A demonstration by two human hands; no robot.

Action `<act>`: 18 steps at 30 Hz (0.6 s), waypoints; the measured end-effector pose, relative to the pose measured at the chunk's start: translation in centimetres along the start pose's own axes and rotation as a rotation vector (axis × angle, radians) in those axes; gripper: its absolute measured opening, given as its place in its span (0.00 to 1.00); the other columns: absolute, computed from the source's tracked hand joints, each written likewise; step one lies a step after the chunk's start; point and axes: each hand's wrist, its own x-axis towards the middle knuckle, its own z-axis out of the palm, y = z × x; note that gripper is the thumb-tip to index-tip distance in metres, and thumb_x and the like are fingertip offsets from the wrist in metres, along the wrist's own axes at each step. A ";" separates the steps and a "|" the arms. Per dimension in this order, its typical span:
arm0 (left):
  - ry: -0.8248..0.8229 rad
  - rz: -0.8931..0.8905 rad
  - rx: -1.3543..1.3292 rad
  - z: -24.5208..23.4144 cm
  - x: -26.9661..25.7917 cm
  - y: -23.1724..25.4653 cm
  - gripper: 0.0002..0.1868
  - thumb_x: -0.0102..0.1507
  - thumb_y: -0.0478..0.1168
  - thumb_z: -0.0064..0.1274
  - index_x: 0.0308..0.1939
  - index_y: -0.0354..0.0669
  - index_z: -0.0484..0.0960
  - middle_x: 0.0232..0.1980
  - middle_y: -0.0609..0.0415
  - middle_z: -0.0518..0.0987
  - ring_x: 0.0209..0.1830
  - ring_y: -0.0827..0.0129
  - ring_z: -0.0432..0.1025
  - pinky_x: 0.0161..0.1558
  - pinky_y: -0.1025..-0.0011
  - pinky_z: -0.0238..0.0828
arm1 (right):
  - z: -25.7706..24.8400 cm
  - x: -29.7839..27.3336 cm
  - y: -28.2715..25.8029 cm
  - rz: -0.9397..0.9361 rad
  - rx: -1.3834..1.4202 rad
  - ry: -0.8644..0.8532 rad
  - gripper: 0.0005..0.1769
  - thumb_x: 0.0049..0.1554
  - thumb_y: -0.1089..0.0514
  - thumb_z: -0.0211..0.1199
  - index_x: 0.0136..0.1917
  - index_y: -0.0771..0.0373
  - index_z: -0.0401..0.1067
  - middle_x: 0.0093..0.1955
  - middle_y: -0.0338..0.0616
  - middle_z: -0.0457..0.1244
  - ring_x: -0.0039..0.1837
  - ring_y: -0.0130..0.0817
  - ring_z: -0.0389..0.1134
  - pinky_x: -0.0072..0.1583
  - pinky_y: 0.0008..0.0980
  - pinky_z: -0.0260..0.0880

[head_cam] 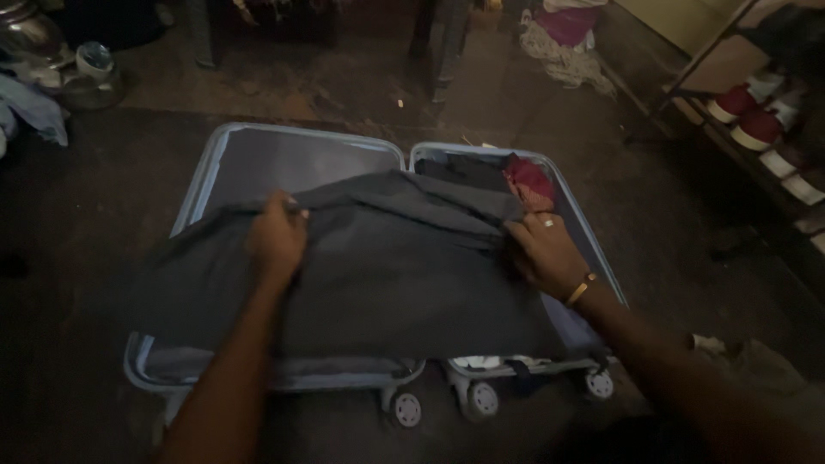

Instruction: The person takes a garment out of a suitcase, folds it, rolls it into a bundle, and sets it aside before reaching for other clothes in the suitcase.

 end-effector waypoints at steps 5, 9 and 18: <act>0.146 0.113 -0.507 -0.9 -1.1 -2.6 0.09 0.68 0.31 0.47 0.51 0.45 0.72 0.46 0.49 0.79 0.44 0.60 0.81 0.45 0.63 0.78 | 0.4 -2.7 -1.2 0.144 0.030 -0.159 0.33 0.47 0.57 0.71 0.65 0.61 0.67 0.56 0.51 0.61 0.56 0.49 0.61 0.59 0.45 0.61; 0.367 0.478 -0.588 -2.3 -2.1 -5.0 0.14 0.66 0.22 0.48 0.53 0.38 0.70 0.49 0.47 0.72 0.50 0.62 0.72 0.54 0.64 0.71 | 0.7 -4.5 -2.8 0.252 0.126 0.144 0.31 0.41 0.57 0.73 0.57 0.64 0.69 0.52 0.55 0.61 0.54 0.56 0.61 0.54 0.49 0.61; 0.036 -0.106 -1.354 -3.2 -4.4 -4.5 0.16 0.66 0.35 0.38 0.58 0.45 0.72 0.47 0.49 0.73 0.47 0.58 0.74 0.54 0.57 0.79 | 4.4 -9.9 -2.5 0.601 0.156 0.440 0.12 0.52 0.70 0.63 0.50 0.63 0.72 0.55 0.54 0.61 0.59 0.54 0.62 0.59 0.48 0.62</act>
